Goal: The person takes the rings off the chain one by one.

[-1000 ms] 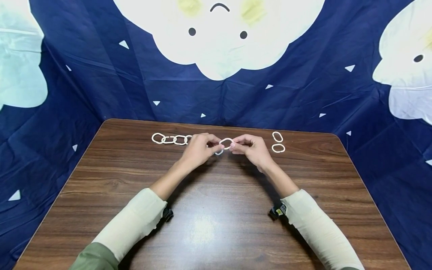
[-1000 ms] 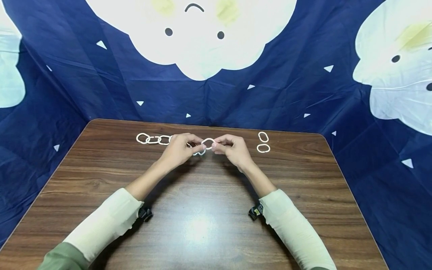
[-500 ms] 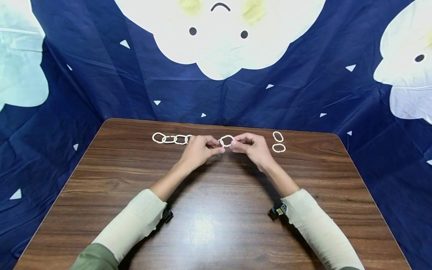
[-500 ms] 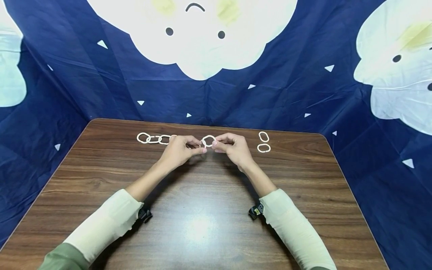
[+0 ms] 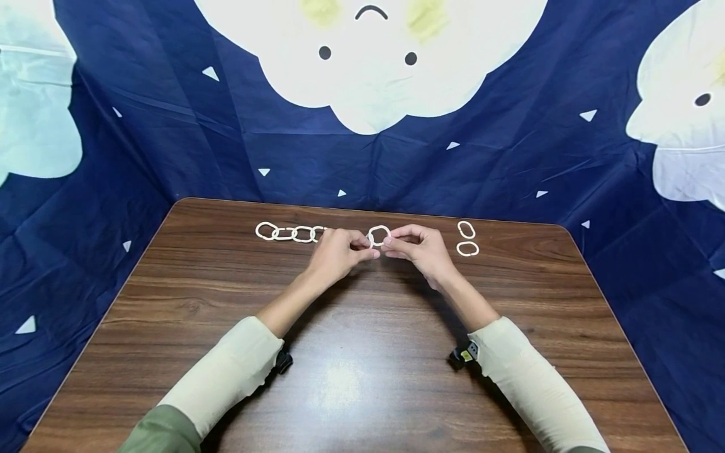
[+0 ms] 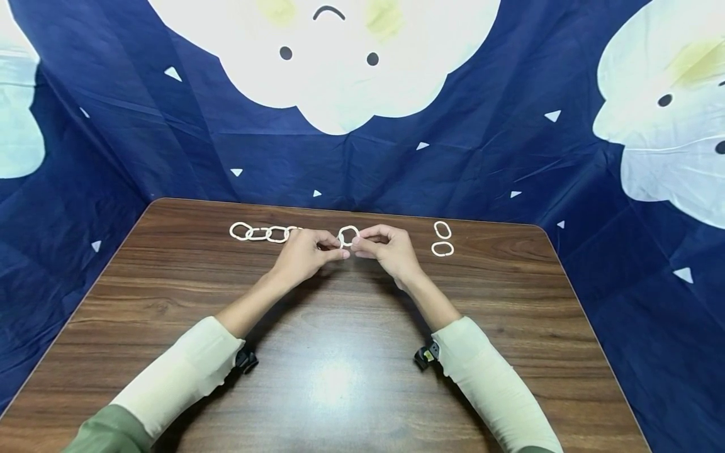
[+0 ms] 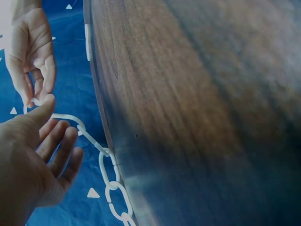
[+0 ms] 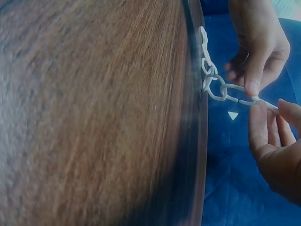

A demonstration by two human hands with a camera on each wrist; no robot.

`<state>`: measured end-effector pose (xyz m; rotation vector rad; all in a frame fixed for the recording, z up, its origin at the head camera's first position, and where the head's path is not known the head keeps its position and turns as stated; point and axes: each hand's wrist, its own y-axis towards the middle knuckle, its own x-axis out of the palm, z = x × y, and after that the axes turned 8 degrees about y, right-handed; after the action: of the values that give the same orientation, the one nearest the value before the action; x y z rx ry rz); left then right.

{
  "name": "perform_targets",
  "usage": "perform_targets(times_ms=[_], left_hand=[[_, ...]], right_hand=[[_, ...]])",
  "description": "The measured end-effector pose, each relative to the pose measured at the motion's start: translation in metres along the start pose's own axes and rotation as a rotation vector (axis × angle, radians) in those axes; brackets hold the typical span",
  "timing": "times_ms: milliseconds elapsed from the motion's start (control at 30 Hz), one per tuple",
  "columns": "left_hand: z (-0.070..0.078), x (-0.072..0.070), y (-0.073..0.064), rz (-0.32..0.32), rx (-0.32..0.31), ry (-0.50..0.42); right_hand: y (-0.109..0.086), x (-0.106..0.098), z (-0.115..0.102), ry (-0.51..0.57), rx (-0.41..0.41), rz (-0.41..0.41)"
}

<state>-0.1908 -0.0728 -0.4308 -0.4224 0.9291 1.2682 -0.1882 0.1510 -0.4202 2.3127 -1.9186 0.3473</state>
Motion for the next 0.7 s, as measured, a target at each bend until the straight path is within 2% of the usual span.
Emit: perform_targets(times_ms=[333, 700], left_hand=[[0.0008, -0.0014, -0.001, -0.001, -0.006, 0.024], [0.0015, -0.005, -0.0009, 0.014, -0.021, 0.031]], right_hand=[[-0.0013, 0.0016, 0.0033, 0.042, 0.001, 0.004], [-0.003, 0.0013, 0.0055, 0.084, 0.02, 0.053]])
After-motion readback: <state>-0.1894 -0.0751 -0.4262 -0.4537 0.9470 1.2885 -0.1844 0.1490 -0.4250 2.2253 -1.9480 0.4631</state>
